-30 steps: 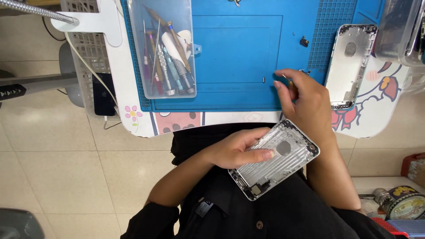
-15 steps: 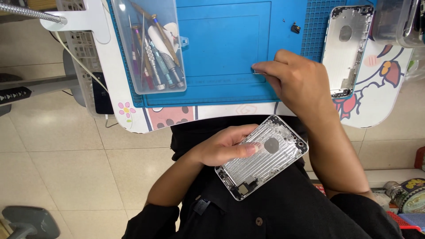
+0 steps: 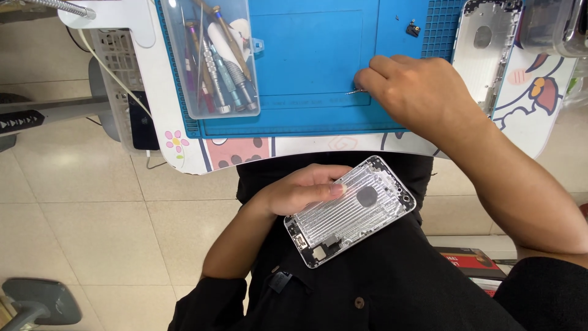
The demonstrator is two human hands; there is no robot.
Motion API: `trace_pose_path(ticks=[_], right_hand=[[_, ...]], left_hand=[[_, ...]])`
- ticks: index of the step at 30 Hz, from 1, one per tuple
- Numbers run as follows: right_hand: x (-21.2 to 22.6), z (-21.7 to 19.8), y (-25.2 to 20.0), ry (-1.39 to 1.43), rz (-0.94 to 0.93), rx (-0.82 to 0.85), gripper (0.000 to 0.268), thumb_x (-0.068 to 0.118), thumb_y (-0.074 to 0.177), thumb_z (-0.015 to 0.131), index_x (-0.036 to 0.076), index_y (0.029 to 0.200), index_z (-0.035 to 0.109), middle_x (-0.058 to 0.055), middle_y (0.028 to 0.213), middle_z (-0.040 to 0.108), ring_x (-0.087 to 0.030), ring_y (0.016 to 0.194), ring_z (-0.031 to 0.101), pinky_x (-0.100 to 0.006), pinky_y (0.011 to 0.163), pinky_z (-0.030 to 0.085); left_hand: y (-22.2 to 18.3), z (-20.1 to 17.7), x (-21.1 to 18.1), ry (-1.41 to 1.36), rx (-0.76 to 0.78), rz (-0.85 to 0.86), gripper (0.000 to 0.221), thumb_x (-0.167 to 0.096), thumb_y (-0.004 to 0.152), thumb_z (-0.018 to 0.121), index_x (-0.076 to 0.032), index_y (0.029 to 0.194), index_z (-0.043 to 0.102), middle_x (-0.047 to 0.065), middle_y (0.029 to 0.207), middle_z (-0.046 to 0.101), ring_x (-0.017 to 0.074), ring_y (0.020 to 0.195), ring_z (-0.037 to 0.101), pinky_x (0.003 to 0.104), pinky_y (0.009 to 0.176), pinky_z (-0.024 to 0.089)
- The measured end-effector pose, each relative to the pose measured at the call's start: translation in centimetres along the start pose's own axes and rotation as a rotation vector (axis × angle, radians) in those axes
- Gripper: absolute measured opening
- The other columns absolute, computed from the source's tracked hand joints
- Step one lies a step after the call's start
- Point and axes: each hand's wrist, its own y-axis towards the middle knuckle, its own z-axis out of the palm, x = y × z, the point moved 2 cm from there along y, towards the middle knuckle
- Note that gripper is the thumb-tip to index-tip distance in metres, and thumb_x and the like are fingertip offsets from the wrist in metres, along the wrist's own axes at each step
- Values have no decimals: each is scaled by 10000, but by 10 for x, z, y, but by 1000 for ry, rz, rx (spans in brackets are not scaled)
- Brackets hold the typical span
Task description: The person disassembles and repairs a smartphone on a technician's workbench.
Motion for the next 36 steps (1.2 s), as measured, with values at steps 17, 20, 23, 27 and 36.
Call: trace_pose_path(ticks=[17, 20, 23, 27, 36], right_hand=[[43, -81, 0, 643, 20, 255, 198, 238, 871, 698, 79, 987, 722, -41, 856, 720, -270, 680, 686, -382, 515, 520], [52, -71, -1, 513, -8, 284, 176, 180, 860, 677, 89, 1005, 721, -51, 848, 686, -265, 717, 687, -385, 510, 525], [57, -63, -5, 458, -47, 238, 195, 131, 822, 684, 74, 1008, 706, -41, 853, 667, -225, 753, 696, -350, 529, 533], [64, -66, 0, 457, -17, 377, 188, 163, 806, 707, 97, 982, 698, -30, 808, 661, -191, 733, 698, -340, 524, 531], [62, -71, 10, 399, -49, 408, 197, 165, 787, 713, 107, 974, 728, -26, 885, 682, -206, 747, 706, -339, 522, 545]], left_hand=[[-4, -7, -30, 226, -158, 46, 750, -506, 1117, 191, 59, 1578, 366, 173, 1452, 595, 208, 1343, 570, 327, 1155, 420], [-2, -8, -24, 162, -162, 72, 757, -512, 1128, 202, 64, 1588, 373, 176, 1380, 637, 195, 1267, 614, 322, 1117, 459], [-3, -15, -15, 122, -153, 84, 754, -519, 1144, 199, 57, 1590, 393, 178, 1284, 681, 176, 1143, 647, 311, 1015, 493], [-1, -12, -16, 173, -114, 85, 780, -539, 1117, 166, 61, 1541, 429, 113, 1232, 701, 129, 1110, 665, 274, 996, 507], [1, -13, -2, 301, -218, 33, 841, -626, 1073, 139, -12, 1584, 404, 67, 948, 677, 96, 864, 597, 255, 802, 475]])
